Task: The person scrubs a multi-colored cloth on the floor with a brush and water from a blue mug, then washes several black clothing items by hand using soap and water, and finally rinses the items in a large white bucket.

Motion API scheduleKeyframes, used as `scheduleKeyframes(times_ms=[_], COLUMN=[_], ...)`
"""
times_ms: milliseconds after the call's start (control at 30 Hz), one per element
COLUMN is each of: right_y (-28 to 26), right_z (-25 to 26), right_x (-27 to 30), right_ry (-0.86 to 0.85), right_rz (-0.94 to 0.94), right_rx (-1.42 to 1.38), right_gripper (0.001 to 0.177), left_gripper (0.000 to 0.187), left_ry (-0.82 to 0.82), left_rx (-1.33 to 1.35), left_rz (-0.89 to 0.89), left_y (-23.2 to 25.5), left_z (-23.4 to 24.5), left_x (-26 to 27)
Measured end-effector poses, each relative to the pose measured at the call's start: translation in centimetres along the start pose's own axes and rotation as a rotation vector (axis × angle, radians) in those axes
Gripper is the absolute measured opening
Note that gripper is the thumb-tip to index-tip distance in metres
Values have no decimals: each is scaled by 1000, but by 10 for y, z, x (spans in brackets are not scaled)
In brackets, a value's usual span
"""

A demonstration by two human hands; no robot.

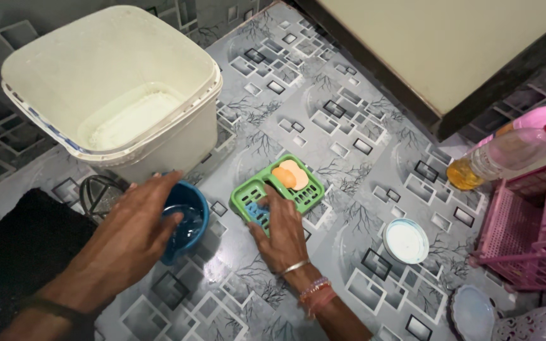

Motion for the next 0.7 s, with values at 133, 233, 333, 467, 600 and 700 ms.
scheduleKeyframes(times_ms=[133, 233, 333, 467, 600, 700], right_y=[-7, -5, 2, 18, 26, 26], right_z=[3, -1, -6, -17, -20, -21], right_x=[-3, -4, -6, -12, -16, -16], right_ry=[21, 36, 10, -108, -110, -161], right_rz=[34, -65, 8, -78, 21, 67], right_rx=[120, 200, 216, 297, 329, 361], right_gripper=[61, 47, 34, 19, 17, 15], left_gripper=[67, 67, 69, 68, 67, 67], left_ry=[45, 20, -76, -19, -13, 36], left_rx=[-16, 1, -6, -11, -20, -21], left_rz=[-99, -78, 44, -30, -57, -123], left_y=[2, 2, 1, 0, 0, 3], left_z=[-3, -3, -3, -7, -16, -19], left_x=[0, 0, -3, -5, -11, -13])
Point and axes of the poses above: each hand's wrist, its own x-axis away from the middle knuckle, its own z-axis out of the back of the hand, y = z × x, the point moved 2 cm from there along -x, towards the middle knuckle, and after that the axes turned 9 degrees about -y, right-handed, at the moved point
